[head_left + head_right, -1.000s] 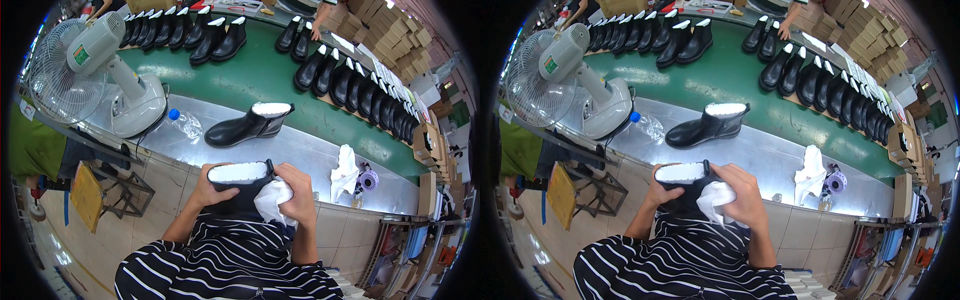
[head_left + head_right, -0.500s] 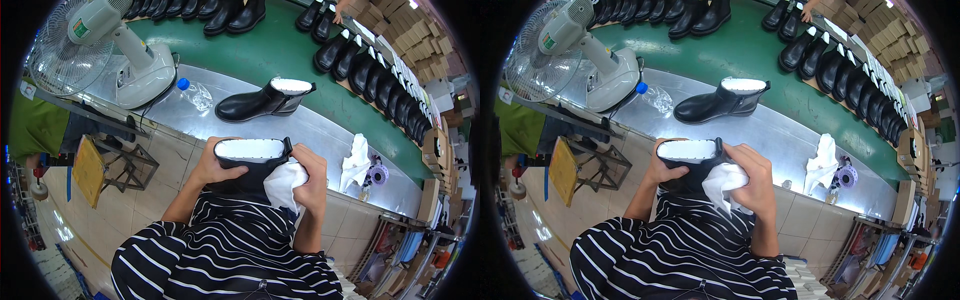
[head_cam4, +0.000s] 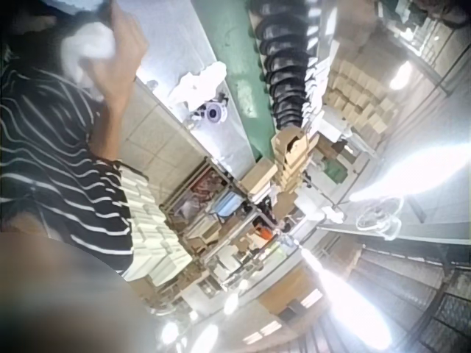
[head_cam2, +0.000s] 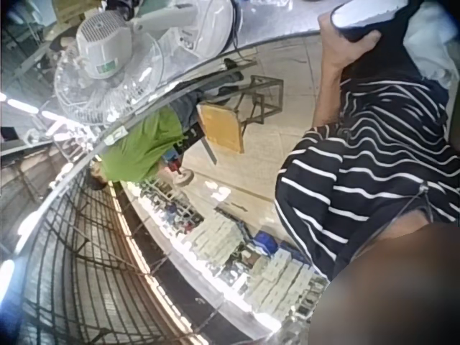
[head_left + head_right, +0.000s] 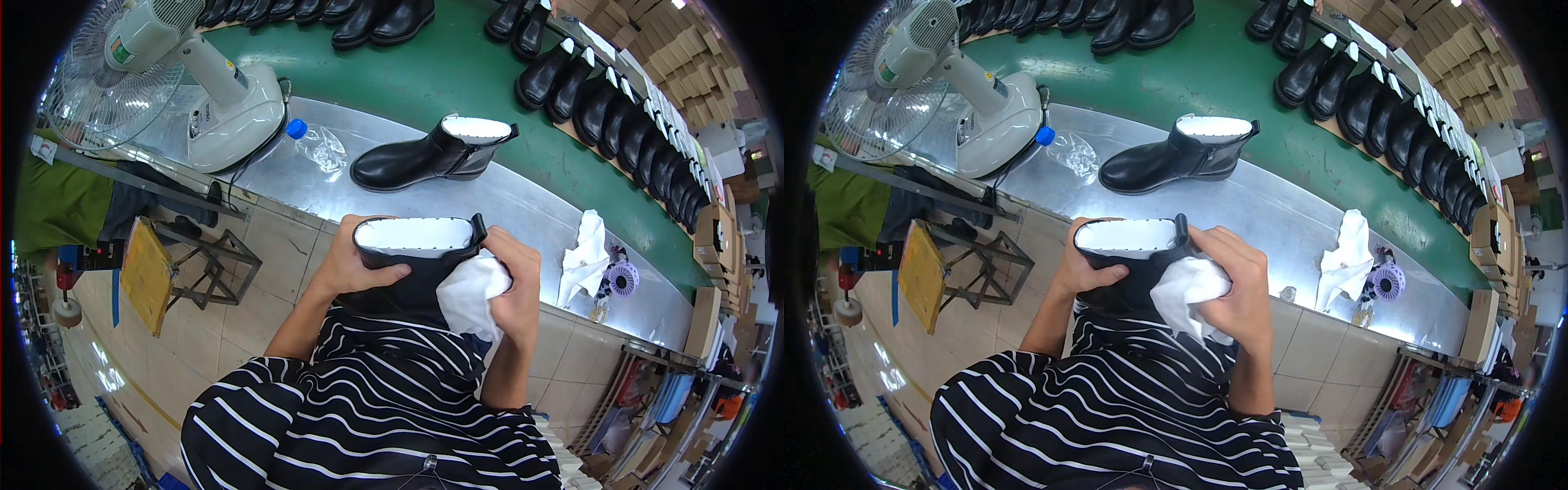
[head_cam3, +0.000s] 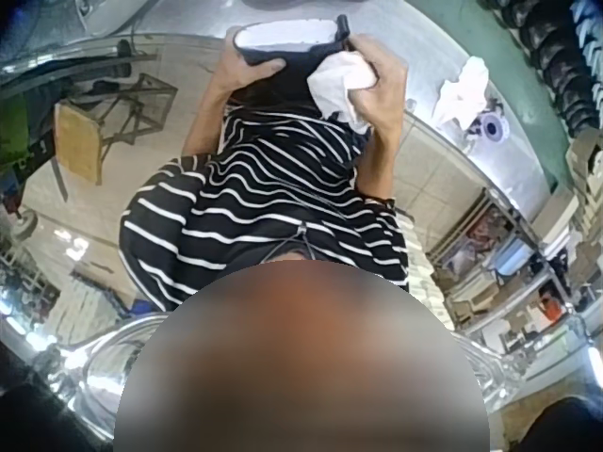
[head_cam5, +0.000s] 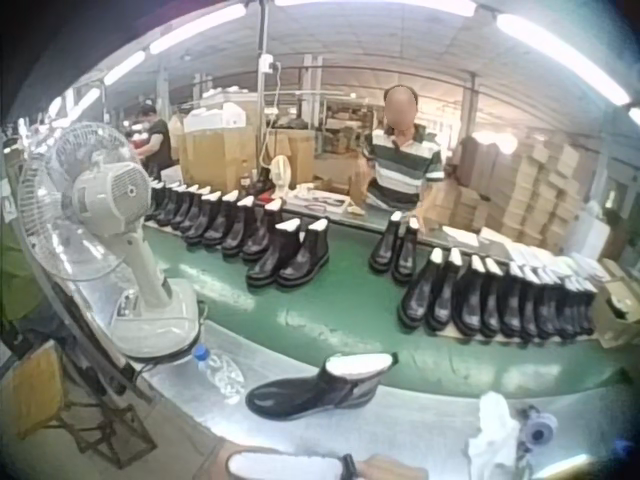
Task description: Cleaning and inspecting black leather boots on a manufacturing line.
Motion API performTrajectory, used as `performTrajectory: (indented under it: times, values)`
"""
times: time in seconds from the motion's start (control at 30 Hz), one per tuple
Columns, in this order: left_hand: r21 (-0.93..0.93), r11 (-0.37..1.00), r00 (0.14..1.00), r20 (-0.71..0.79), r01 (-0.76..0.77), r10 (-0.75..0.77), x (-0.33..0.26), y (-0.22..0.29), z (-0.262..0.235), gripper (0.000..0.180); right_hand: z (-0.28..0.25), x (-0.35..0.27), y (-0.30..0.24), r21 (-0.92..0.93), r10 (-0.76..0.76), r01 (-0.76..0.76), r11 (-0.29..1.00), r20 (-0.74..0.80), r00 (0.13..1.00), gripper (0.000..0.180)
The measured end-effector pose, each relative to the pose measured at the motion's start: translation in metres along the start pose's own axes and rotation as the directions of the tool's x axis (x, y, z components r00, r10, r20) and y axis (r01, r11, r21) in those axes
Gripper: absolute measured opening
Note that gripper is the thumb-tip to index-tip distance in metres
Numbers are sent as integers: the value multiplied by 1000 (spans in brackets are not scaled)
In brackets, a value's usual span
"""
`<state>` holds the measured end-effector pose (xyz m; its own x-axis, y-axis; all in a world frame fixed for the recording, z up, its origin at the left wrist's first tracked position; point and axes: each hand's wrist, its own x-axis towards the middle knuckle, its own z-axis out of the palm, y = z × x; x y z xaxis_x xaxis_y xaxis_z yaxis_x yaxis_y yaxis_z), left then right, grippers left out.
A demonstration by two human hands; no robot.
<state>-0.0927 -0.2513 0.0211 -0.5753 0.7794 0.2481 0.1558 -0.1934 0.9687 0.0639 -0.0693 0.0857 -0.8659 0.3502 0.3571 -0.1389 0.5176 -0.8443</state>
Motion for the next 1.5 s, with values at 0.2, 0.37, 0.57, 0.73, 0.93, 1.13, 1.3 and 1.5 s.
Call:
performTrajectory:
  times: [0.2,0.37,0.57,0.73,0.93,1.13,1.3,1.5]
  values:
    - [42,995,995,-55,91,-89,3,16,12,48,7,-9,-1,-135,86,-104,985,-137,987,55]
    - [-396,918,1000,25,21,-12,2,-11,-5,64,5,-17,-42,82,-38,33,996,67,997,63]
    - [-824,310,852,518,473,78,19,18,28,52,17,-10,-38,308,89,-82,948,-6,996,53]
    - [-797,366,857,515,480,-1,18,23,33,53,19,14,-37,238,-8,-26,971,141,990,63]
    - [-750,466,854,519,469,-25,27,25,38,55,20,15,-38,180,-29,-1,984,166,986,58]
    - [-684,595,860,509,422,-25,15,29,33,57,23,16,-31,268,-146,107,957,129,981,58]
    - [-619,688,873,486,379,-43,25,31,46,59,24,18,-30,226,-49,20,974,126,991,60]
    - [-526,783,892,446,331,-76,-3,37,30,61,22,20,-30,285,-18,-24,958,146,989,55]
